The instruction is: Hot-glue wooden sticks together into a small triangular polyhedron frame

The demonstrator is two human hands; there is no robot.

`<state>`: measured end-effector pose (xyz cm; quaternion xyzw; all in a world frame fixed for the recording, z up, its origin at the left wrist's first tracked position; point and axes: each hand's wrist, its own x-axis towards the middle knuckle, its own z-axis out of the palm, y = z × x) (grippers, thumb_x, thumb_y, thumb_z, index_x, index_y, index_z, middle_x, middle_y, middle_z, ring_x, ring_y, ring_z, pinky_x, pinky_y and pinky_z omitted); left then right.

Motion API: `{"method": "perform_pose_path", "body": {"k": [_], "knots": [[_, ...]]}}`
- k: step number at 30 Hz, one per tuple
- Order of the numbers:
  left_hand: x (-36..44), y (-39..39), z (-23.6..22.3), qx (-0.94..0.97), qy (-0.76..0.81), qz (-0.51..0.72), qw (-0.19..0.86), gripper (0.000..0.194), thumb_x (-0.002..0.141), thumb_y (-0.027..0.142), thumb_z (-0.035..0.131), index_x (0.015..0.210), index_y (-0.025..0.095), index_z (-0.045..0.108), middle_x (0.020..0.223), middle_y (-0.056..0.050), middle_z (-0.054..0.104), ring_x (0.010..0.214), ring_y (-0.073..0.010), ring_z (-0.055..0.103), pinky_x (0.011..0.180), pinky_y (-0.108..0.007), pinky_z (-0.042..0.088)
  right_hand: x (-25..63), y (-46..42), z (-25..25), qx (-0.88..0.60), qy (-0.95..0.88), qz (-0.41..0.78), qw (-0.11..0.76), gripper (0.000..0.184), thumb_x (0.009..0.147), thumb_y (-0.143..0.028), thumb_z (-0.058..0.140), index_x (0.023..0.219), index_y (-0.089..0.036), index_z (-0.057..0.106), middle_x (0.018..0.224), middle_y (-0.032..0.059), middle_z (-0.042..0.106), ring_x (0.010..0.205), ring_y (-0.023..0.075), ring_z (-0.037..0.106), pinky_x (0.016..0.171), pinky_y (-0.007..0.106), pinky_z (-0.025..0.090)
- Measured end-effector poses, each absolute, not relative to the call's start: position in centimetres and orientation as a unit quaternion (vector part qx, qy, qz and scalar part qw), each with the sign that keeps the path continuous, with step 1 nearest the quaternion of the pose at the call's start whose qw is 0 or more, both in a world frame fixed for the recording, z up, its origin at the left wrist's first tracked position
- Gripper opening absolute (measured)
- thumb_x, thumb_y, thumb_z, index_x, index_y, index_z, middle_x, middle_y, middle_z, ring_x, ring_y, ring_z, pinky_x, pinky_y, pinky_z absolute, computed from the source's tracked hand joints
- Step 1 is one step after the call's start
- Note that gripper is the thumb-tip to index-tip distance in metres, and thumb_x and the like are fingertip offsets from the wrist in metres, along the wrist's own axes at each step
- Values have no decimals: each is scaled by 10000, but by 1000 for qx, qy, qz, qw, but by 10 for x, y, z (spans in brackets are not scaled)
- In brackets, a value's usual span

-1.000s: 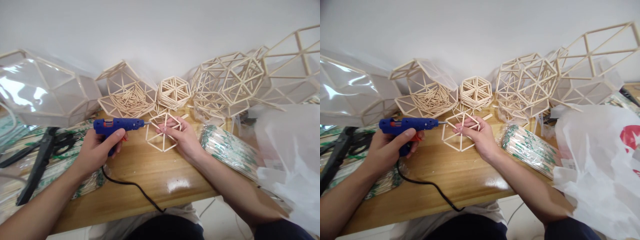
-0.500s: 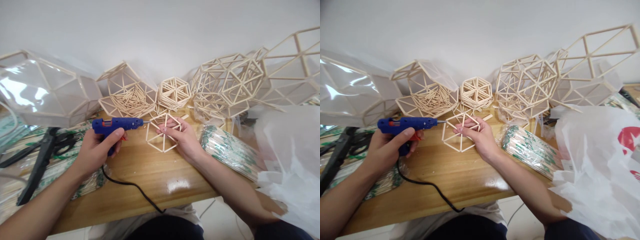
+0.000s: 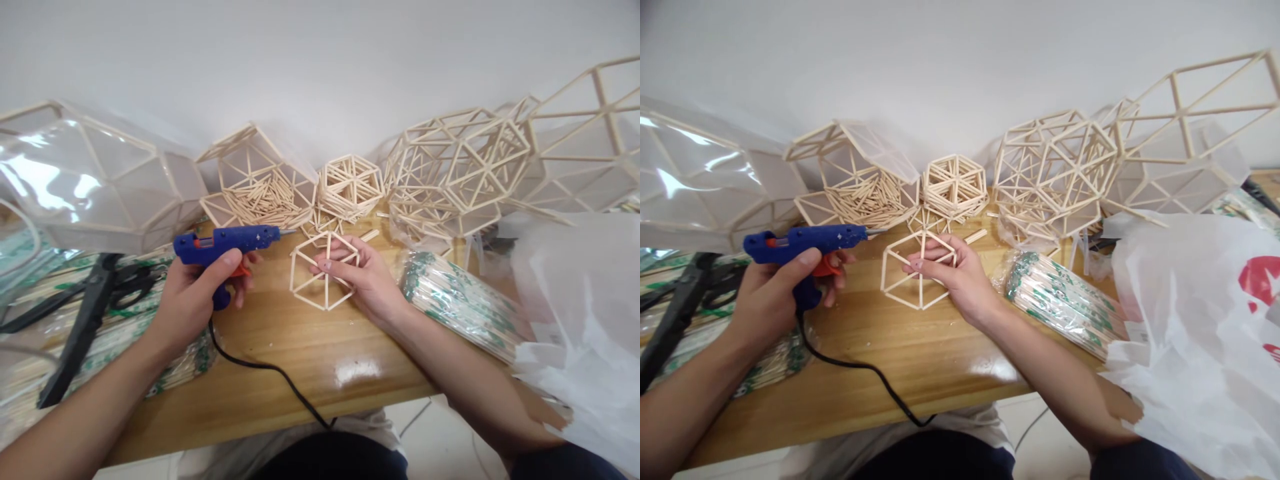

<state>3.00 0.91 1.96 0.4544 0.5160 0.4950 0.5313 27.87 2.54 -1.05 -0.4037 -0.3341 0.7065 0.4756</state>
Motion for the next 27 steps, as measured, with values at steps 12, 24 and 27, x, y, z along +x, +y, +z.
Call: {"method": "perform_pose_path", "body": {"k": [12, 24, 27], "knots": [[33, 6, 17, 484, 583, 395, 519, 360, 653, 373, 991, 810, 174, 734, 767, -20, 772, 597, -166, 687, 593, -288, 614, 271, 15, -11, -397, -402, 728, 389, 514, 650, -239, 1024, 1032, -231, 679, 897, -31, 825, 821, 154, 797, 810, 286, 615], [33, 8, 17, 526, 603, 346, 490, 389, 668, 515, 960, 784, 194, 774, 761, -49, 785, 635, -202, 700, 635, -322, 620, 269, 13, -15, -419, -434, 702, 379, 556, 655, -310, 1034, 1062, -230, 663, 858, -44, 773, 790, 142, 770, 779, 278, 629], [32, 8, 17, 525, 602, 351, 488, 396, 647, 511, 973, 782, 200, 769, 762, -45, 789, 640, -207, 708, 642, -321, 628, 269, 12, -17, -414, -437, 699, 385, 550, 669, -315, 1029, 1064, -226, 657, 859, -37, 774, 782, 144, 775, 784, 287, 642]]}}
